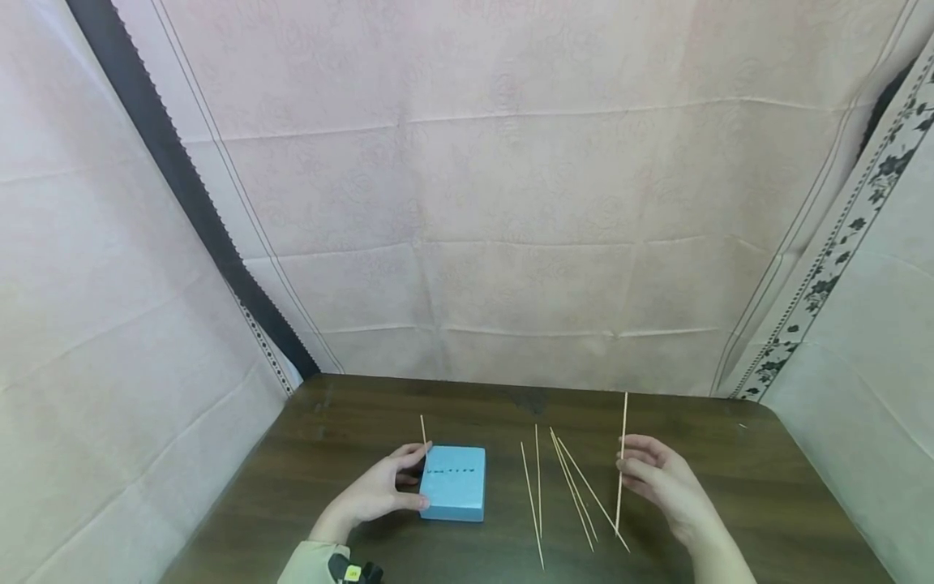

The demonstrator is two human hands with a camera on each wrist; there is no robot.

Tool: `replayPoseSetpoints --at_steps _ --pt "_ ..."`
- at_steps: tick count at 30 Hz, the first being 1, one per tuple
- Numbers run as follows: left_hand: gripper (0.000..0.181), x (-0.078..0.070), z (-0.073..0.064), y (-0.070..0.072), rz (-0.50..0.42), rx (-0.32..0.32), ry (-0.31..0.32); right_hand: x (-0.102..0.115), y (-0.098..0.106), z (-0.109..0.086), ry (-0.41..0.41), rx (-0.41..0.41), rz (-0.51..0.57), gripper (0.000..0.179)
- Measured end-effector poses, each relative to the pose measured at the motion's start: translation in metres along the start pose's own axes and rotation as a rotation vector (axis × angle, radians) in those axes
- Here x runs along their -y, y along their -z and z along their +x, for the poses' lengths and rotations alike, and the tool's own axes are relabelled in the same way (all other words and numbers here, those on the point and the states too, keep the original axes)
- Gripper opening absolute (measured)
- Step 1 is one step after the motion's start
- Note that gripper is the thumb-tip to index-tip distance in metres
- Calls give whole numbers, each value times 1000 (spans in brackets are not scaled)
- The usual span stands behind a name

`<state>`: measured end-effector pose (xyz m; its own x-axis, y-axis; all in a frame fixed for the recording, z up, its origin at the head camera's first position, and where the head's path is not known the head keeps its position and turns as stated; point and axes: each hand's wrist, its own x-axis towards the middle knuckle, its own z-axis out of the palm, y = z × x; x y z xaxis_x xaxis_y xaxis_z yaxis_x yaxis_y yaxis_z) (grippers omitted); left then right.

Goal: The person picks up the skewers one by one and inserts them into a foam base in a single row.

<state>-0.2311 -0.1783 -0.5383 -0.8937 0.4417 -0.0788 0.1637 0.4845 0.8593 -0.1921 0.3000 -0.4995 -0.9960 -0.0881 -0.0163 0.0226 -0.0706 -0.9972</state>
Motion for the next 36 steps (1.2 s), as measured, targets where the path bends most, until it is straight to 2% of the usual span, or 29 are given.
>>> replayPoseSetpoints --at_steps 8,24,29,36 --pt "93 -1 1 2 8 1 9 5 -26 8 36 42 11 22" --pt "93 1 2 2 11 -1 1 13 -79 20 61 0 3 19" --pt "93 2 3 2 2 10 -2 14 -94 23 65 4 -3 14" --pt "93 4 3 2 3 11 -3 16 -109 26 63 13 4 18"
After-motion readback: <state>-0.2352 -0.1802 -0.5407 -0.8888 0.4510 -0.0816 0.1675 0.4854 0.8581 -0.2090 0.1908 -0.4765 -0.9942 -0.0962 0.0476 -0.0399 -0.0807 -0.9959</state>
